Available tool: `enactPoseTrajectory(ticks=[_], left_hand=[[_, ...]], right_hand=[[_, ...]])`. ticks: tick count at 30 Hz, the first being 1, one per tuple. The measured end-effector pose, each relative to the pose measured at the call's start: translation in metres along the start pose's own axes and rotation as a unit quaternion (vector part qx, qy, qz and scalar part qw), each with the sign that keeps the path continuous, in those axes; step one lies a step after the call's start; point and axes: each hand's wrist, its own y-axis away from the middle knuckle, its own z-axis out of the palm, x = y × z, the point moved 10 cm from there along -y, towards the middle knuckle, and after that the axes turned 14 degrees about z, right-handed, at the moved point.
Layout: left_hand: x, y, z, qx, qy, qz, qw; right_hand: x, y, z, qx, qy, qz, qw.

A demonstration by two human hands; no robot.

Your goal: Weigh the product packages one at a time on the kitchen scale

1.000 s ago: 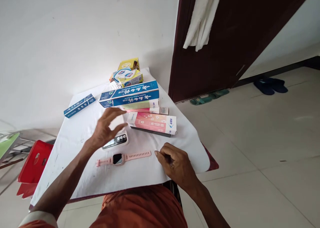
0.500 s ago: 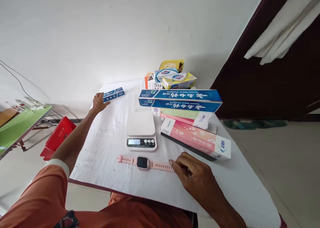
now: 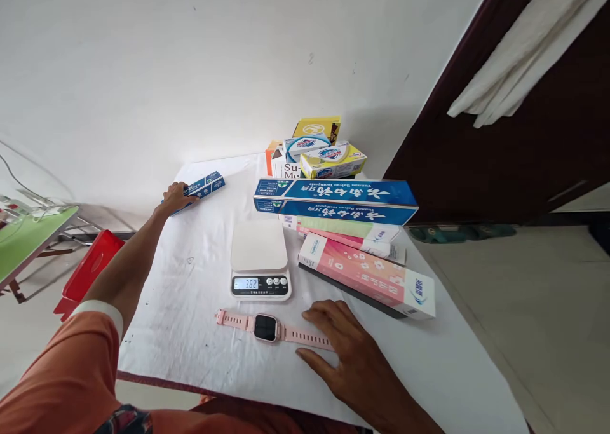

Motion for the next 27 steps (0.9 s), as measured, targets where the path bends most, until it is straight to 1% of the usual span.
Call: enactPoseTrajectory(ticks=[1,3,6,8,11,13,15,17,19,21,24,26,27], left_hand=[[0.0,0.006,-0.001,0.005,0.003,-0.002,1.0],[0.0,0.022,-0.007,0.024,0.018,-0.008,1.0],[0.004,0.05,-0.024,0.069,0.052,-0.007,0.996],[0.015,0.071,-0.039,0.095,0.068,0.018,0.993],[0.045,0.106,-0.066,0.121,0.086,0.081,0.986],[0.073,0.133,-0.083,0.135,0.094,0.131,0.978],[0.106,0.16,-0.098,0.143,0.107,0.184,0.967],[0.146,0.184,-0.11,0.144,0.127,0.248,0.949],[0.191,0.202,-0.115,0.134,0.145,0.322,0.926],[0.239,0.213,-0.113,0.108,0.157,0.396,0.898],[0.306,0.218,-0.099,0.058,0.156,0.483,0.86],[0.34,0.218,-0.086,0.038,0.148,0.52,0.84],[0.352,0.217,-0.081,0.032,0.145,0.532,0.833]], right_hand=[[-0.005,-0.001,0.003,0.003,0.017,-0.023,1.0],[-0.013,-0.004,0.012,-0.01,0.038,-0.051,0.998],[-0.021,-0.01,0.02,-0.036,0.05,-0.071,0.996],[-0.025,-0.012,0.023,-0.043,0.052,-0.079,0.995],[-0.032,-0.011,0.028,-0.044,0.055,-0.084,0.994],[-0.038,-0.011,0.033,-0.042,0.06,-0.089,0.993],[-0.044,-0.01,0.038,-0.039,0.063,-0.098,0.992],[-0.049,-0.01,0.039,-0.036,0.052,-0.103,0.993],[-0.048,-0.013,0.035,-0.027,0.018,-0.094,0.995],[-0.039,-0.016,0.026,-0.012,-0.019,-0.073,0.997],[-0.022,-0.021,0.017,0.011,-0.041,-0.042,0.998],[-0.014,-0.024,0.013,0.019,-0.049,-0.027,0.998],[-0.011,-0.024,0.012,0.022,-0.057,-0.021,0.998]])
